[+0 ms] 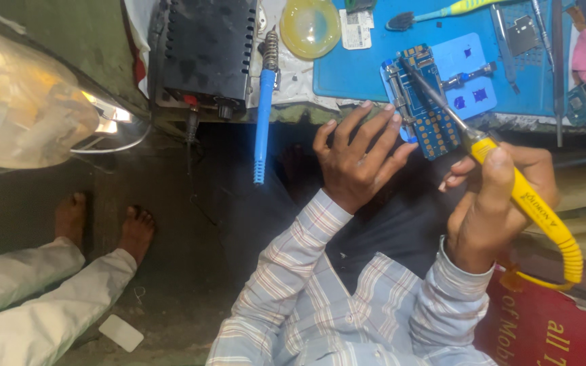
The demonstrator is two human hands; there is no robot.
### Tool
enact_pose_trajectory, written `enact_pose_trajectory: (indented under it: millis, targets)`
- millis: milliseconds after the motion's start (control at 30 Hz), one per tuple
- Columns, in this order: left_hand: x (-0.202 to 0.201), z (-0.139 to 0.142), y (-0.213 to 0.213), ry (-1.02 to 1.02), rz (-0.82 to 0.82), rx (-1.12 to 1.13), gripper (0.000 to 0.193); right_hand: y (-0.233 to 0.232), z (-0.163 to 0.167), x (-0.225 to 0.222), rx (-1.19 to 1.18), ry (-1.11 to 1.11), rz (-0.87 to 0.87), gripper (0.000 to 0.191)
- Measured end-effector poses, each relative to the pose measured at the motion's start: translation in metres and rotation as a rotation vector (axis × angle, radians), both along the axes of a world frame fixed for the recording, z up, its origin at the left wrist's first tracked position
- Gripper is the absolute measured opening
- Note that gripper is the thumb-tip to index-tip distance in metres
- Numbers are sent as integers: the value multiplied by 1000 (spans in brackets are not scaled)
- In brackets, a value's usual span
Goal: The person solders a blue circuit board clamped on a repair bench, holding the board steady with one hand while applying a yellow soldering iron to its contacts. They briefly adjust the lamp, spray liquid onto the board from a bottle, and use a file on the board near the end.
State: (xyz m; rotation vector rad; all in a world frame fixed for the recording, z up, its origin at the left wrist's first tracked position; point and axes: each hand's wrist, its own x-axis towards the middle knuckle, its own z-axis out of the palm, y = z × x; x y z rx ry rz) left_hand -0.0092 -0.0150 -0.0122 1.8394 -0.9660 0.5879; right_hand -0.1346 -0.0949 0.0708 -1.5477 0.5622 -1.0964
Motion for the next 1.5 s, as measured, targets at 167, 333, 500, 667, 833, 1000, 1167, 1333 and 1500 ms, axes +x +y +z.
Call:
enact_pose_trajectory:
  millis: [167, 333, 500, 667, 833, 1000, 1167, 1333, 1500]
  targets:
    - [0, 0, -1, 7, 1, -3, 40, -6, 8, -3, -18, 50, 17, 26]
    - [0, -1, 0, 3, 6, 1, 38, -16, 8, -7, 59, 42, 47, 25]
    - [0, -1, -1, 0, 7, -3, 39, -26, 2, -8, 147, 1, 63, 26]
    - [0, -2, -2, 0, 9, -4, 39, -28, -2, -9, 189, -19, 59, 27]
    - [0, -1, -1, -1, 12, -3, 39, -31, -3, -9, 213, -17, 48, 29]
    - [0, 0, -1, -1, 13, -2, 39, -37, -9, -10, 244, -20, 33, 30]
    - [0, 0, -1, -13, 14, -1, 39, -56, -20, -13, 344, -61, 45, 31]
    - [1, 0, 0, -16, 8, 4, 39, -81, -39, -16, 540, -123, 8, 29]
    - [0, 0, -1, -21, 10, 8, 39, -96, -52, -19, 682, -206, 85, 30]
